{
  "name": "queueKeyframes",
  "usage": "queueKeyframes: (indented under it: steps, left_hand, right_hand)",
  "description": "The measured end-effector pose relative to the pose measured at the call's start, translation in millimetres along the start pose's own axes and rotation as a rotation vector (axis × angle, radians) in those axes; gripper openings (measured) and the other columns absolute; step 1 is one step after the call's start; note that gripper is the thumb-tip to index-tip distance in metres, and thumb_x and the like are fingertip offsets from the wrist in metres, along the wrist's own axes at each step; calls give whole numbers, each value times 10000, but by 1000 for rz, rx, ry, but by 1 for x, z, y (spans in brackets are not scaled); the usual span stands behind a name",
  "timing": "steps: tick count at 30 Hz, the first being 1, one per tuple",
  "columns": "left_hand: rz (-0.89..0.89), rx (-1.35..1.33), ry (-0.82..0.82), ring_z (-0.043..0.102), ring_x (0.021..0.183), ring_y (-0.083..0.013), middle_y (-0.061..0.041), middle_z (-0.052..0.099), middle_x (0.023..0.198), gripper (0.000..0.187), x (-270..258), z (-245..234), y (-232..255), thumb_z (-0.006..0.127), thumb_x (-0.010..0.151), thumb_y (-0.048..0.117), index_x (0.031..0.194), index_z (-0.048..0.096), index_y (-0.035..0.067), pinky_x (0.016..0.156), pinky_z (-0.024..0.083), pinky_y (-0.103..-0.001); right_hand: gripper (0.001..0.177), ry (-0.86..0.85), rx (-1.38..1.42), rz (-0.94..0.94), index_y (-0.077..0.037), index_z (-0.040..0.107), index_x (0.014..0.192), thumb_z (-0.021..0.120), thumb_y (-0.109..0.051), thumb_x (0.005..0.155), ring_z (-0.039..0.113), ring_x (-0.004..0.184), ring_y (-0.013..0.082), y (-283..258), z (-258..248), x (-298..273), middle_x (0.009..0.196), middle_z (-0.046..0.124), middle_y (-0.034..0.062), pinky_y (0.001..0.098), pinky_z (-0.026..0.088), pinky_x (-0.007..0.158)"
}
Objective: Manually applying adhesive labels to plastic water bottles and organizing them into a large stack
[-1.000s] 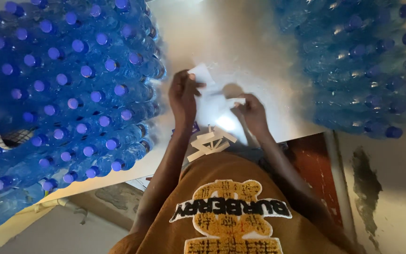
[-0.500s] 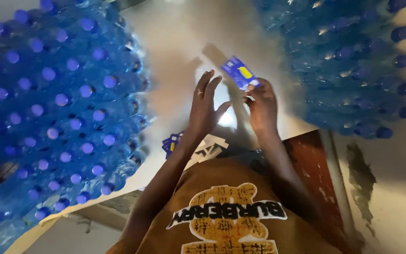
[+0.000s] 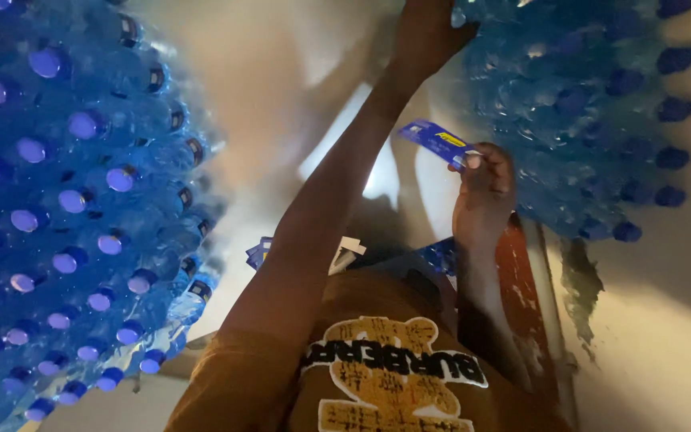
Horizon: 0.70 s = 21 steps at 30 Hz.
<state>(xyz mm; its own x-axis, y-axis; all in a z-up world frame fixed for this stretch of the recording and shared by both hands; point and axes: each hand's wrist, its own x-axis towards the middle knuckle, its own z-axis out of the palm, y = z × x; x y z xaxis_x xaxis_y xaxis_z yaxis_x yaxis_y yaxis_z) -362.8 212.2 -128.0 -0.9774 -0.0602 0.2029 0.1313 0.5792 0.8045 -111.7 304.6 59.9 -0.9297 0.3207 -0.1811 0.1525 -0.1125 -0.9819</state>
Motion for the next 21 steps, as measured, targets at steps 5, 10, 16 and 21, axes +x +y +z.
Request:
queueKeyframes:
  steps: [5,10,16,21]
  left_hand:
    - [-215,-29,-272,810,1025,-369,-122,842,1159,684,-59,-142,16,863,785,597,1288,697,164,749,609,-492]
    - [-718,-39,-308,809,977,-330,-111,849,1107,637,-167,-242,-25,780,829,663,1160,754,119,760,592,-460]
    - [-887,-494,-16,781,1162,-422,-233,766,1236,554,-259,-316,-8,698,1095,580,1293,741,65,968,648,-537]
    - [-939,-692,3,674,1187,-337,-235,669,1273,672,-324,-307,-5,899,1001,440,1413,629,-17,986,601,-464]
  right_hand:
    - [204,-86,-180,117,-139,693,1179,746,-304,1073,633,1019,132,32,22,-8,1085,673,9,312,510,905]
    - [143,-312,-130,289,-148,714,1102,799,-237,1028,627,1074,150,119,44,-44,1111,711,-13,346,512,987]
    - [61,-542,-156,184,-50,707,1116,710,-104,1145,597,940,101,153,73,-80,948,661,27,360,487,928]
    - [62,-543,-212,157,-59,725,1154,748,-107,1122,643,915,115,128,84,-80,944,682,28,360,521,921]
